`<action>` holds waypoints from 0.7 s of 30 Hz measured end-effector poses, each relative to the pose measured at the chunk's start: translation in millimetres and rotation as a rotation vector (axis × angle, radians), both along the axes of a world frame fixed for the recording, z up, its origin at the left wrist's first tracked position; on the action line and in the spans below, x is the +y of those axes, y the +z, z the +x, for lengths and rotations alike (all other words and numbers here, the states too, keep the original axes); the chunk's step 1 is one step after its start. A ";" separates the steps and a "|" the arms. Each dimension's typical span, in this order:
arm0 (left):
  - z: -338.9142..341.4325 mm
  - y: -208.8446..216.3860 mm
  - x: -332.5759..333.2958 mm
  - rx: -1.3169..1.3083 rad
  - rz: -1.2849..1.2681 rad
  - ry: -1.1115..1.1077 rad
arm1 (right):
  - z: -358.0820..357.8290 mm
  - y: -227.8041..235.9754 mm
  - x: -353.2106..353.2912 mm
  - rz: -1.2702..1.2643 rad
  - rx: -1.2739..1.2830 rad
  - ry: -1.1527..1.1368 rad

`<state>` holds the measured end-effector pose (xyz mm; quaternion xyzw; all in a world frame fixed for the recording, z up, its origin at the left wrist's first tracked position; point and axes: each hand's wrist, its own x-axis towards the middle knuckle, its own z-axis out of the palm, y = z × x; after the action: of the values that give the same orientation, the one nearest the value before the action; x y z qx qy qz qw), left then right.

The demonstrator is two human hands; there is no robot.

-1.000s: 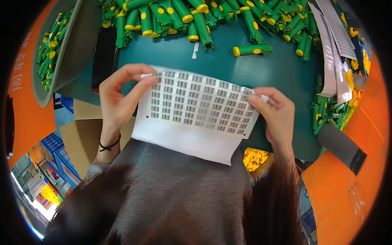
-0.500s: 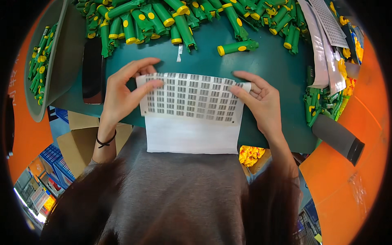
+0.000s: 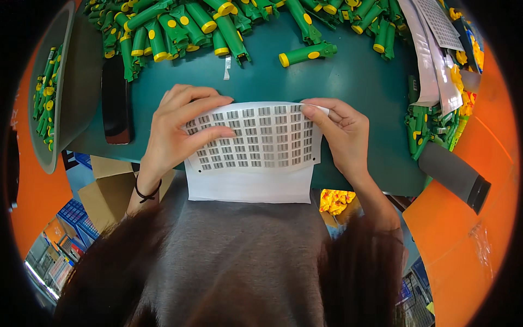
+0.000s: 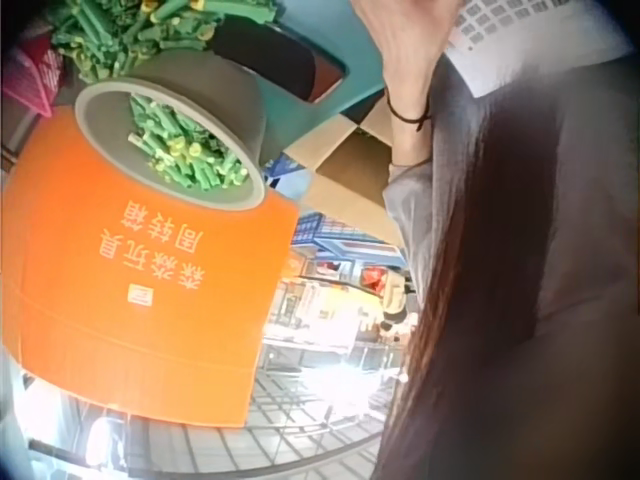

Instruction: Applying small barcode stickers to green plastic tubes at a factory workbench.

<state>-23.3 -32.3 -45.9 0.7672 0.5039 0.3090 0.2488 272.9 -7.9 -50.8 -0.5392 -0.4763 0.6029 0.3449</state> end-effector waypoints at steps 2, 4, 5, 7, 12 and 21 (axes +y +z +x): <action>0.9 2.1 2.1 -0.015 -0.004 0.003 | -0.6 -0.8 -1.3 0.034 -0.012 -0.015; -0.2 2.6 1.8 -0.028 -0.008 0.010 | -1.8 0.3 -3.4 0.002 0.012 -0.056; -1.3 1.5 0.6 -0.027 -0.075 0.003 | -2.5 1.3 -2.9 0.001 0.015 -0.052; -4.4 2.0 0.2 -0.025 -0.144 -0.001 | -4.0 4.8 -0.8 -0.048 0.007 -0.034; -8.5 10.3 6.8 -0.305 -0.442 0.081 | -1.6 6.4 -0.9 -0.053 -0.008 0.015; -18.3 0.8 8.8 -0.367 -0.371 0.149 | -1.0 12.8 11.5 -0.160 0.019 0.060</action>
<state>-41.6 -23.5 -45.1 0.6004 0.5533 0.3628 0.4491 271.9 3.6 -38.0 -0.5447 -0.4394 0.6542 0.2870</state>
